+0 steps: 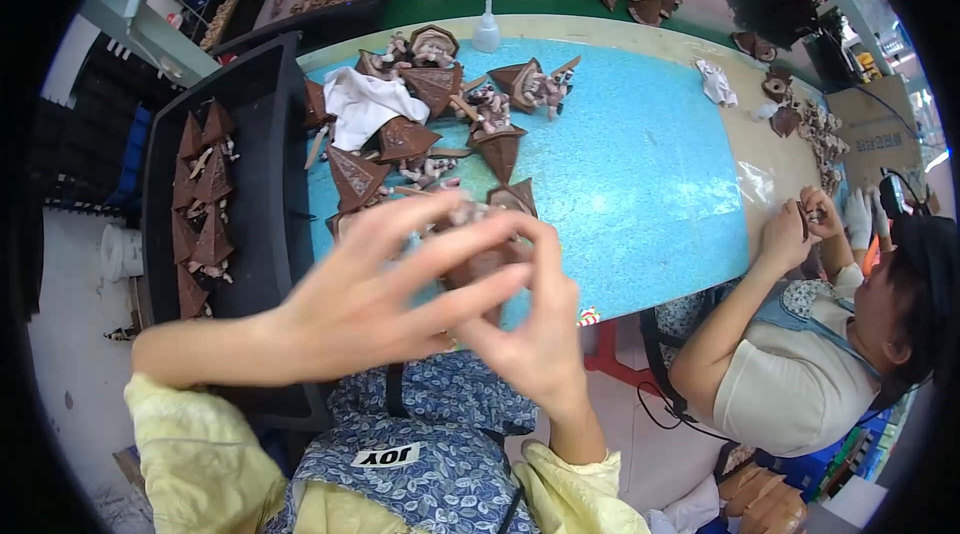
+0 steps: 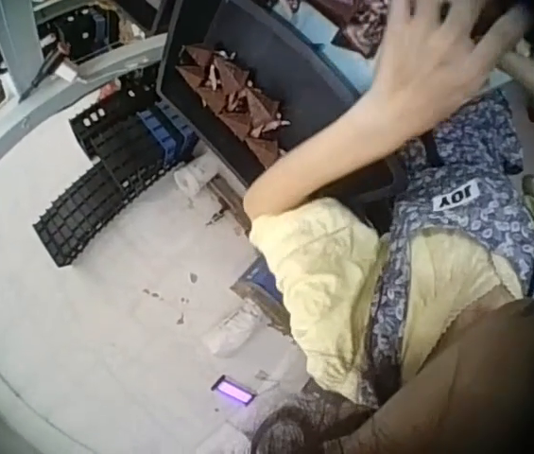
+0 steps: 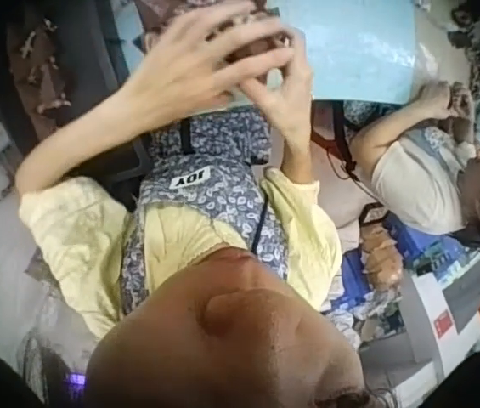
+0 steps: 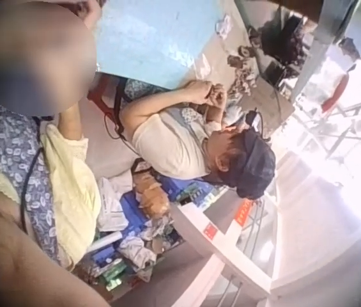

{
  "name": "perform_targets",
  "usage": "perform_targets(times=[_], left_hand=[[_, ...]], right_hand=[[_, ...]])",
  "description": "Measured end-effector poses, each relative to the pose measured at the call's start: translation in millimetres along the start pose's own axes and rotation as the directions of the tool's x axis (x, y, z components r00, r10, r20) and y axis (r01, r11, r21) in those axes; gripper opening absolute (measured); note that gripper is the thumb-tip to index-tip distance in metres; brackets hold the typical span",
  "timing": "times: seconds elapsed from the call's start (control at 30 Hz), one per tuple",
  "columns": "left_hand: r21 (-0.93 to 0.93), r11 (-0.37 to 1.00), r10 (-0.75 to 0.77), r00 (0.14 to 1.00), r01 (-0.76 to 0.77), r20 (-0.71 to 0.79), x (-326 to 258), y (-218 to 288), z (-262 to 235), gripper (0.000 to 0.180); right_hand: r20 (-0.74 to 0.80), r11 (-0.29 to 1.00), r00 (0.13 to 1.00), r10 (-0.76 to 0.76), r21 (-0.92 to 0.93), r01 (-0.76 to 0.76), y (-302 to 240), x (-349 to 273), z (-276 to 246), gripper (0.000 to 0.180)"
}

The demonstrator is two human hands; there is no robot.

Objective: The person assembles figurines by applying glue from a bottle and attaching the parts together by hand, then places the assembled figurines into a black tray.

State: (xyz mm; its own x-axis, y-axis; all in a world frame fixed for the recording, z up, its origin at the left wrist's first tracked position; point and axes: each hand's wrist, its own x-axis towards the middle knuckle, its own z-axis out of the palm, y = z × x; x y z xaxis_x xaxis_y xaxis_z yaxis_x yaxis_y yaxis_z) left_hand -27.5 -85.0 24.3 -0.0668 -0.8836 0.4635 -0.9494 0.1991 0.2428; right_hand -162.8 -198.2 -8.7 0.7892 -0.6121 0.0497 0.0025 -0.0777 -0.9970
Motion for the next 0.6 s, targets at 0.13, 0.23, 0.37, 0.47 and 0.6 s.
perform_targets(times=[0.13,0.23,0.37,0.47,0.6], left_hand=[[-0.009,0.992,0.122,0.992,-0.123,-0.04,14.4,-50.6,49.0,0.052],[-0.448,0.85,-0.306,0.952,0.275,0.004,5.5,-46.6,18.8,0.035],[-0.913,-0.315,-0.785,0.47,0.26,0.405,-4.1,-55.0,-5.2,0.043],[-0.825,-0.546,-0.709,0.443,0.146,0.548,-18.3,-50.7,-3.2,0.049],[-0.829,-0.535,-0.745,0.372,0.162,0.553,-23.3,-28.9,-8.1,0.052]], right_hand=[[0.075,0.991,0.992,0.1,0.079,-0.106,23.5,13.3,-2.1,0.049],[-0.138,0.979,0.97,-0.198,-0.07,0.19,32.9,13.7,-11.9,0.048],[-0.194,0.983,0.966,-0.173,0.027,0.181,27.9,15.1,-4.7,0.045],[0.046,0.981,0.994,-0.102,0.171,0.093,13.3,14.4,37.4,0.056],[0.11,0.901,0.994,0.006,0.43,-0.053,4.7,8.6,64.1,0.045]])
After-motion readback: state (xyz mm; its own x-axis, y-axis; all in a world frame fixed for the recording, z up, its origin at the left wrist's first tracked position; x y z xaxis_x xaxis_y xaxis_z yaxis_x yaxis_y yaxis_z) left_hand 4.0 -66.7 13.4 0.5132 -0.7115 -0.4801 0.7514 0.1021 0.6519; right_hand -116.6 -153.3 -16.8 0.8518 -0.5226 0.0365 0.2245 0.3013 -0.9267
